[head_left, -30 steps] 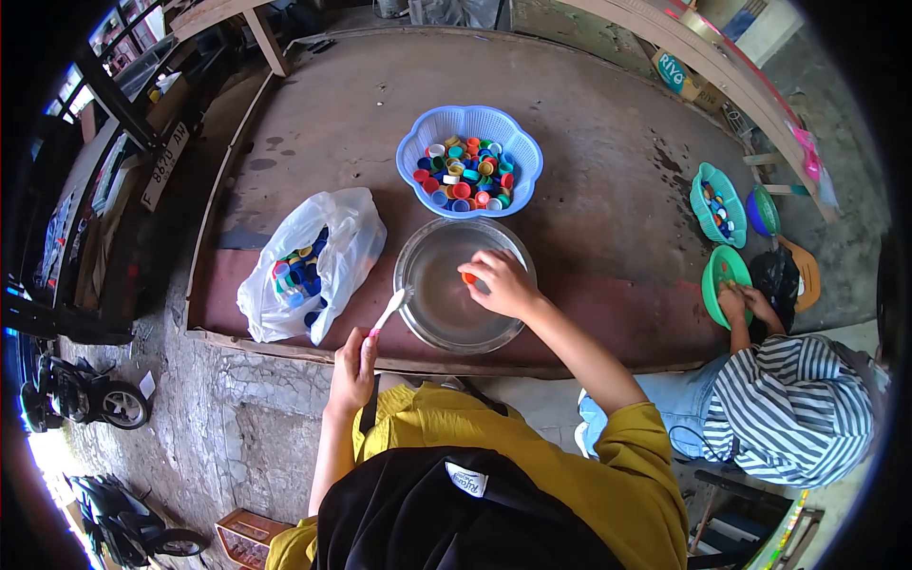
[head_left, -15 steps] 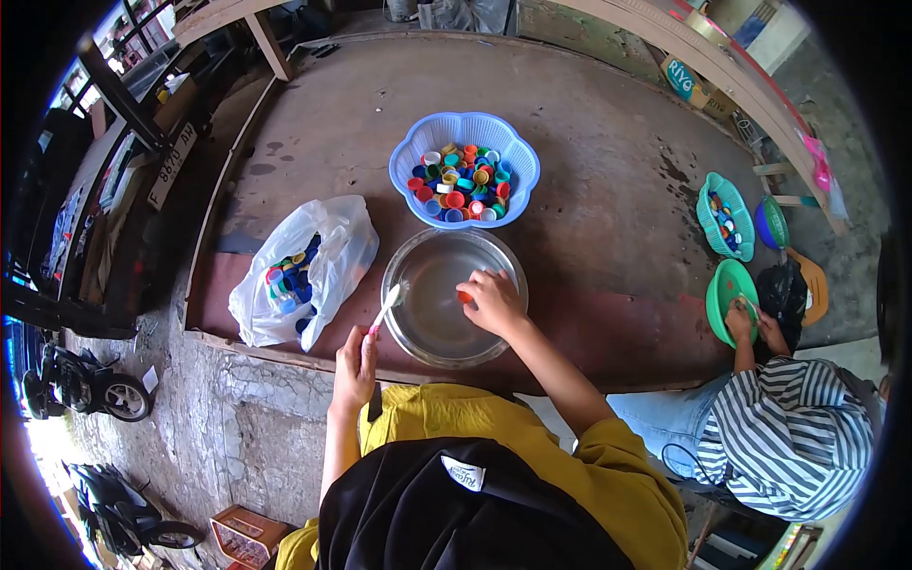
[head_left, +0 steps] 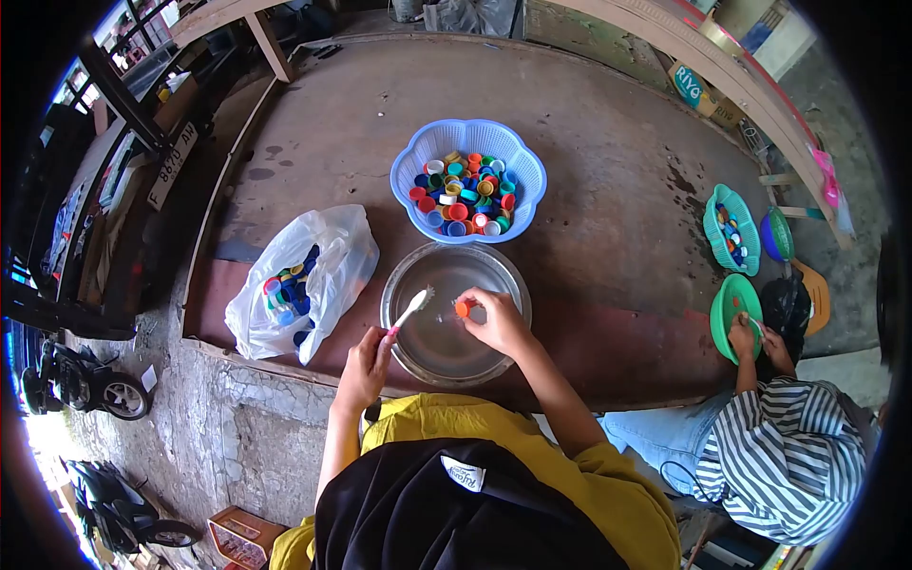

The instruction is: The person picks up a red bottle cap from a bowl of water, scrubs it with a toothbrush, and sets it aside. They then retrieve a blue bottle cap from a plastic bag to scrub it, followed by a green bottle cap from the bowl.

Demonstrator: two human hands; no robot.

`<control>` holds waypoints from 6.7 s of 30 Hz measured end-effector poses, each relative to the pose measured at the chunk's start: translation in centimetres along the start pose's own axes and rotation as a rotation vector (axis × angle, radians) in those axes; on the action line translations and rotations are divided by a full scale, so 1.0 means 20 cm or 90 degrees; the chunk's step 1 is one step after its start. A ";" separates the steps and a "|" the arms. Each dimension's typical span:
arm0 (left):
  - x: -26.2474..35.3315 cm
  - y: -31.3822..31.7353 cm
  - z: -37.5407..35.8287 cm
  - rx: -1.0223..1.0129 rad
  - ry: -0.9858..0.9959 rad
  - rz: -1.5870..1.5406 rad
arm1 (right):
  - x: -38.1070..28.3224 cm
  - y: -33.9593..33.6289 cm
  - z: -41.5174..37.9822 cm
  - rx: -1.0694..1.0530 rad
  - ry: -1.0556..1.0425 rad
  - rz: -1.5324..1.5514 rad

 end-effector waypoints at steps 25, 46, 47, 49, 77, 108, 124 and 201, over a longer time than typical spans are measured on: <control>0.17 0.01 0.12 -0.023 0.121 0.295 | -0.14 -0.21 -0.06 0.131 -0.123 -0.258; 0.15 0.16 -0.03 -0.071 0.027 -0.017 | 0.07 0.02 -0.18 0.149 0.177 0.593; 0.14 0.17 -0.03 -0.073 0.022 -0.024 | 0.07 0.03 -0.19 0.141 0.176 0.584; 0.16 0.18 -0.03 -0.085 0.018 -0.010 | 0.08 0.05 -0.19 0.139 0.157 0.564; 0.07 0.18 0.01 -0.042 0.022 0.025 | 0.09 0.04 -0.25 0.265 0.208 0.605; 0.07 0.23 -0.02 -0.086 0.022 -0.004 | 0.13 0.12 -0.28 0.241 0.230 0.656; 0.07 0.27 -0.03 -0.099 -0.045 -0.078 | 0.14 0.11 -0.28 0.222 0.258 0.760; -0.02 0.34 -0.05 -0.191 -0.240 -0.286 | 0.15 0.16 -0.23 0.341 0.304 0.959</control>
Point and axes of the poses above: each hand's wrist, its own z-axis towards the middle knuckle, its own y-axis out of the palm, x = y × z, the point moved 8 cm from there along z, towards the middle knuckle, and after that the axes turned 1 degree about x, right-handed, at the moved point
